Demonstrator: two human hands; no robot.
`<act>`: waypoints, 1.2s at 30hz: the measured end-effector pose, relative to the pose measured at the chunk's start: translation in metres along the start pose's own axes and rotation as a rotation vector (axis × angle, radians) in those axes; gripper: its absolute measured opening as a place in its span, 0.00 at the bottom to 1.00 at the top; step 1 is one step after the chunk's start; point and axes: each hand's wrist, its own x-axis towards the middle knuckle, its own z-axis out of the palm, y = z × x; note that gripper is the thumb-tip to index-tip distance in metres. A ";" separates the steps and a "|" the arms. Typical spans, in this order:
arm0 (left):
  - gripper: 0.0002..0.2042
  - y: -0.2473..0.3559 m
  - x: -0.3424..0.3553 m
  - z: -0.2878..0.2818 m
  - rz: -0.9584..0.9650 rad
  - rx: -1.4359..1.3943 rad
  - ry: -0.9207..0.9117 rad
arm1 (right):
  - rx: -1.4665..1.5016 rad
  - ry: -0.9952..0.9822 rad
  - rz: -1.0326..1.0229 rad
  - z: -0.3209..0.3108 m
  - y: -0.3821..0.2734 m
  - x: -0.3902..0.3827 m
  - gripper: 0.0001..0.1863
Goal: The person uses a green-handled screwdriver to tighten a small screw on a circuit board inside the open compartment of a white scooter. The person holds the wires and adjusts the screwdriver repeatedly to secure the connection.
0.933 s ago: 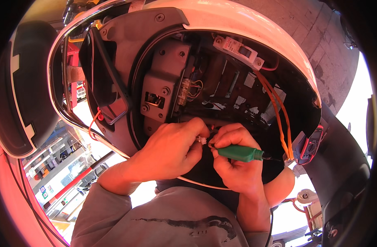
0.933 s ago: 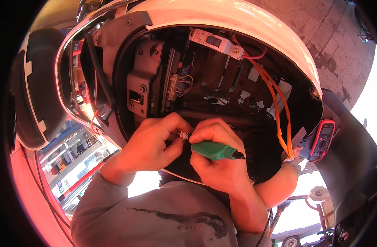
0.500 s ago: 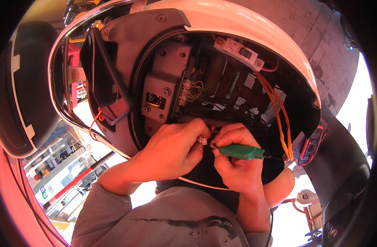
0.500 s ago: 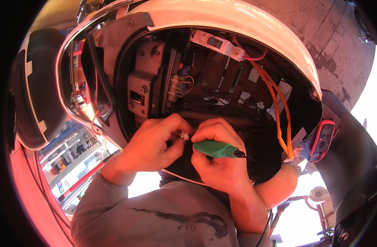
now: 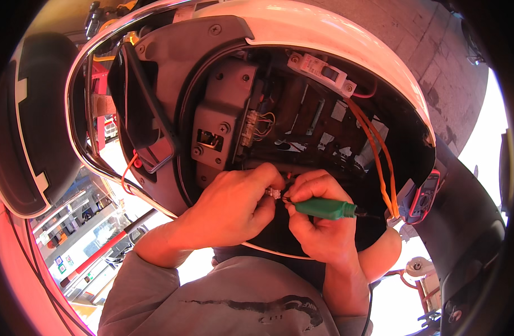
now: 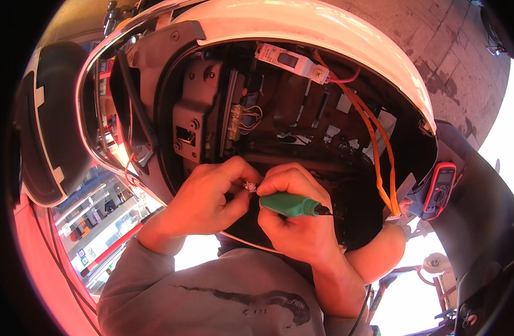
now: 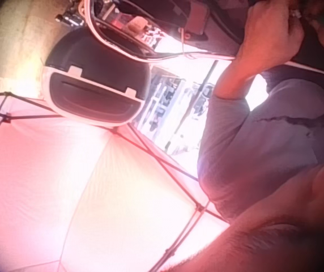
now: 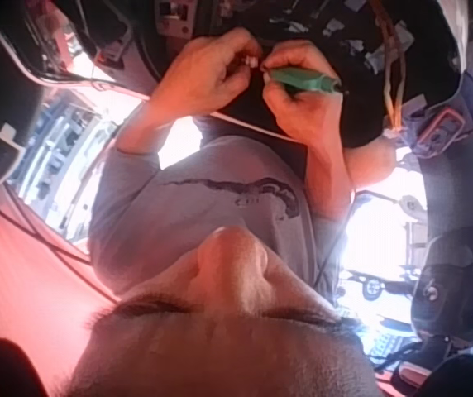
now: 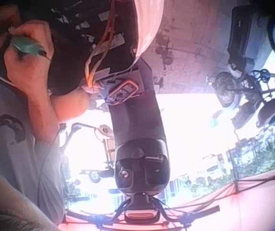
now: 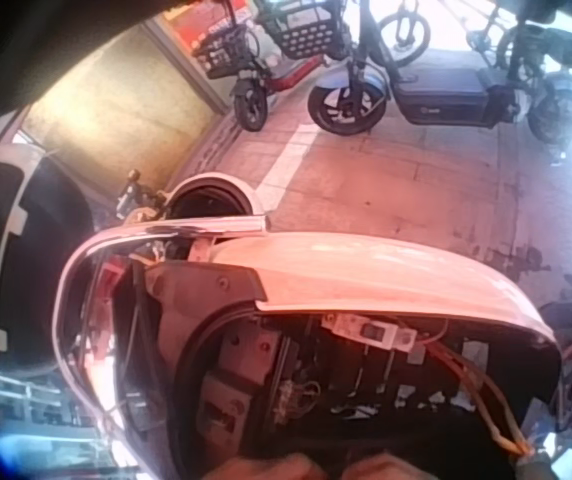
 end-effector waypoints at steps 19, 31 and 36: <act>0.10 0.001 0.001 0.002 -0.003 -0.021 0.005 | 0.027 -0.007 0.023 0.000 0.000 0.002 0.14; 0.09 0.002 0.001 0.002 -0.013 -0.014 0.010 | -0.032 -0.015 -0.027 0.000 0.000 0.003 0.14; 0.09 0.001 0.001 0.002 -0.003 -0.019 0.012 | -0.021 -0.014 -0.014 0.001 0.000 0.002 0.14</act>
